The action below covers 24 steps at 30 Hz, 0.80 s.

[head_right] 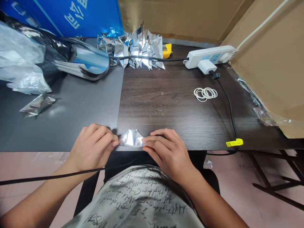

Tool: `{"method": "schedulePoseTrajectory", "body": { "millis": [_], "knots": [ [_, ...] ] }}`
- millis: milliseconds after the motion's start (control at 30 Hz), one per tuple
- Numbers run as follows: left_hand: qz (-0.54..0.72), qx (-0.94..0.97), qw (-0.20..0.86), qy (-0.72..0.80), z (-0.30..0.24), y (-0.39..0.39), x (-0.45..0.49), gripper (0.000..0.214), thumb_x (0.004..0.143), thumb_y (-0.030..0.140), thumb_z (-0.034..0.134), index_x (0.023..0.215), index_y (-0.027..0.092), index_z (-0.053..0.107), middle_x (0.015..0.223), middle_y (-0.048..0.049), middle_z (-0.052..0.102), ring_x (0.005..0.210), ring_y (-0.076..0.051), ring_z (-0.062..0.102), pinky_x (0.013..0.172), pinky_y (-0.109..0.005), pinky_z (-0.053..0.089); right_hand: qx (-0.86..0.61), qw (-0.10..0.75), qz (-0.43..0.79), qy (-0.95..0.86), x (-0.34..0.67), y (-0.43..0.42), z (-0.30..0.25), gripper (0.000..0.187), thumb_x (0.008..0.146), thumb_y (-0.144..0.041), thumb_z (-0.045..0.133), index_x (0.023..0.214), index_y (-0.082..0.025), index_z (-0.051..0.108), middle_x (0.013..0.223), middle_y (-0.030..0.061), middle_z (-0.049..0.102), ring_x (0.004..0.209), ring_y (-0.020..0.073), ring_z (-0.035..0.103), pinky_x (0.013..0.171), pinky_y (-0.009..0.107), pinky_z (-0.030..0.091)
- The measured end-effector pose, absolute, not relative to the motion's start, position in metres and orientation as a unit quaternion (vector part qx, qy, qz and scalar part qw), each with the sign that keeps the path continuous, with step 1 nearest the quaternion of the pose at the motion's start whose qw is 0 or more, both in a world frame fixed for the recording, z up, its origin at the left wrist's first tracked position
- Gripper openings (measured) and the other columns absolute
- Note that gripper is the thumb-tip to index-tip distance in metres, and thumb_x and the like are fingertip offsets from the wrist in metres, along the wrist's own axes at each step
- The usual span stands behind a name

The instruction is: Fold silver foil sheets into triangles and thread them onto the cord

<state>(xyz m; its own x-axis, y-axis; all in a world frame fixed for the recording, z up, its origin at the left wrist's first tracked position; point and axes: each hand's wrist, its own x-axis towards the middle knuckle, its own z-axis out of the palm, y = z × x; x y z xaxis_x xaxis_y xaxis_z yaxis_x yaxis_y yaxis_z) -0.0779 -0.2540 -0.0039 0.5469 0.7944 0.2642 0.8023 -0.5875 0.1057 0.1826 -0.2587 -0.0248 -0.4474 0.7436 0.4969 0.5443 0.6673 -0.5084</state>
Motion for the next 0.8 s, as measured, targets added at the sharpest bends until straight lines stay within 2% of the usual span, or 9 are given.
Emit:
{"method": "schedulePoseTrajectory", "body": {
  "millis": [167, 333, 500, 633, 800],
  "knots": [
    [-0.151, -0.885, 0.024, -0.44, -0.004, -0.254, -0.078, 0.018, 0.097, 0.017, 0.051, 0.08, 0.02, 0.057, 0.082, -0.0051, 0.063, 0.081, -0.024, 0.045, 0.069, -0.037, 0.029, -0.386, 0.362, 0.151, -0.835, 0.182, -0.259, -0.025, 0.013, 0.089, -0.011, 0.073, 0.094, -0.02, 0.066, 0.099, -0.0007, 0.079, 0.099, 0.0221, 0.067, 0.083, 0.04, 0.053],
    [-0.158, -0.885, 0.002, -0.439, -0.004, -0.255, -0.078, 0.018, 0.099, 0.021, 0.052, 0.083, 0.02, 0.06, 0.083, -0.0047, 0.063, 0.081, -0.024, 0.046, 0.07, -0.037, 0.031, -0.393, 0.344, 0.151, -0.84, 0.18, -0.26, -0.023, 0.01, 0.092, -0.011, 0.069, 0.098, -0.019, 0.066, 0.102, 0.0007, 0.078, 0.098, 0.0215, 0.064, 0.085, 0.04, 0.052],
    [-0.145, -0.877, -0.007, -0.458, -0.003, -0.253, -0.076, 0.02, 0.099, 0.023, 0.05, 0.082, 0.019, 0.059, 0.08, -0.0054, 0.059, 0.08, -0.024, 0.043, 0.069, -0.037, 0.03, -0.427, 0.342, 0.118, -0.829, 0.176, -0.264, -0.021, 0.006, 0.092, -0.014, 0.068, 0.094, -0.02, 0.066, 0.1, 0.0011, 0.077, 0.105, 0.0241, 0.064, 0.092, 0.043, 0.048],
    [-0.133, -0.876, -0.017, -0.463, -0.002, -0.251, -0.073, 0.023, 0.1, 0.024, 0.047, 0.081, 0.019, 0.059, 0.076, -0.0046, 0.057, 0.078, -0.024, 0.041, 0.068, -0.037, 0.028, -0.467, 0.333, 0.098, -0.814, 0.172, -0.268, -0.019, 0.006, 0.093, -0.018, 0.067, 0.088, -0.021, 0.065, 0.1, 0.0018, 0.075, 0.111, 0.0261, 0.062, 0.105, 0.05, 0.041],
    [-0.111, -0.865, -0.023, -0.489, 0.002, -0.252, -0.072, 0.026, 0.102, 0.027, 0.045, 0.081, 0.019, 0.059, 0.076, -0.0044, 0.058, 0.078, -0.024, 0.044, 0.069, -0.036, 0.029, -0.518, 0.322, 0.083, -0.788, 0.166, -0.272, -0.019, 0.011, 0.093, -0.022, 0.066, 0.082, -0.022, 0.065, 0.098, 0.0031, 0.071, 0.115, 0.0283, 0.059, 0.118, 0.06, 0.025]
  ]
}}
